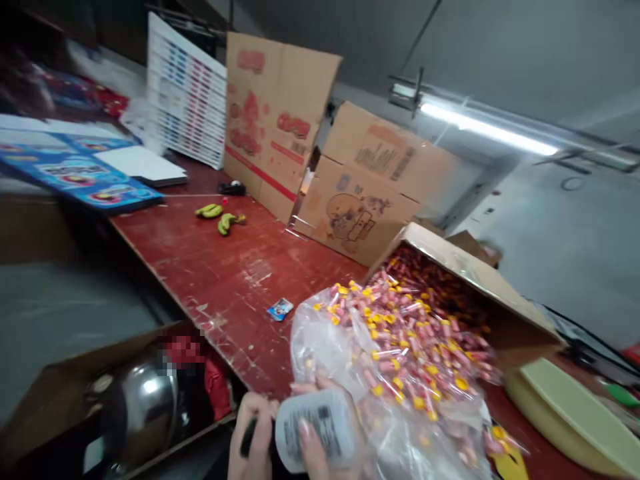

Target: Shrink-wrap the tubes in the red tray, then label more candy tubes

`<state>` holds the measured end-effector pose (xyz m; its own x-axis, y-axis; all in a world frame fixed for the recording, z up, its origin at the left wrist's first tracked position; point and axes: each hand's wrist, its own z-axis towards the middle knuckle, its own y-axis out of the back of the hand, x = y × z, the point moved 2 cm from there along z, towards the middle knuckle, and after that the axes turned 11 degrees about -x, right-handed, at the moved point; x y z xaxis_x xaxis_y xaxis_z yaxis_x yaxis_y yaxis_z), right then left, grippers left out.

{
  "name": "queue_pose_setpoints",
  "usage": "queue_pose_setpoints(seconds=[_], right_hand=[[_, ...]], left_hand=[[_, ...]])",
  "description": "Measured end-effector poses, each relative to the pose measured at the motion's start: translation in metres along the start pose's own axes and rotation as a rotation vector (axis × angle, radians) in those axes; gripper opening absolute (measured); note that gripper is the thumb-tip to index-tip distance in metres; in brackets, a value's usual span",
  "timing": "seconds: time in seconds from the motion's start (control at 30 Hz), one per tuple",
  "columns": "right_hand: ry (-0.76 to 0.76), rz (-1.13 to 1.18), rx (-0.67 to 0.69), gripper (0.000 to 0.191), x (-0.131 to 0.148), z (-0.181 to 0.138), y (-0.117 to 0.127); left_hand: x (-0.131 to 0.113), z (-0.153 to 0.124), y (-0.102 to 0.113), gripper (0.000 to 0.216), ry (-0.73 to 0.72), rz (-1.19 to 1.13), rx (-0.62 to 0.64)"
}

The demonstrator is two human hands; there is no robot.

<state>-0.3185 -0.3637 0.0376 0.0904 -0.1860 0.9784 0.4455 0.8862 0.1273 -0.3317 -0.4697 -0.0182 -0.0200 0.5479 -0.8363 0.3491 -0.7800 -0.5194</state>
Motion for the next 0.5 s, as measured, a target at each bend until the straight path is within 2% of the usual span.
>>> queue_pose_setpoints(seconds=[0.07, 0.13, 0.2, 0.27, 0.33, 0.43, 0.5], right_hand=[[0.033, 0.125, 0.033, 0.051, 0.013, 0.0, -0.038], [0.102, 0.133, 0.101, 0.041, 0.02, 0.0, -0.064], [0.164, 0.095, 0.167, 0.032, 0.018, 0.004, -0.079], [0.148, 0.073, 0.212, 0.033, 0.008, 0.012, -0.088], [0.022, 0.123, 0.2, 0.04, -0.008, 0.023, -0.094], [-0.227, 0.285, 0.104, 0.05, -0.03, 0.037, -0.102], [-0.309, 0.346, 0.063, 0.054, -0.04, 0.04, -0.105]], left_hand=[[-0.007, 0.018, 0.008, 0.044, 0.087, -0.122, -0.088], [-0.009, 0.032, 0.014, 0.045, 0.31, -0.176, -0.096], [-0.009, 0.041, 0.022, 0.05, 0.6, -0.189, -0.027], [-0.011, 0.046, 0.032, 0.052, 0.747, -0.174, 0.072], [-0.015, 0.051, 0.044, 0.051, 0.662, -0.172, 0.122], [-0.02, 0.055, 0.061, 0.053, 0.342, -0.075, 0.107], [-0.017, 0.056, 0.07, 0.051, 0.2, 0.037, 0.09]])
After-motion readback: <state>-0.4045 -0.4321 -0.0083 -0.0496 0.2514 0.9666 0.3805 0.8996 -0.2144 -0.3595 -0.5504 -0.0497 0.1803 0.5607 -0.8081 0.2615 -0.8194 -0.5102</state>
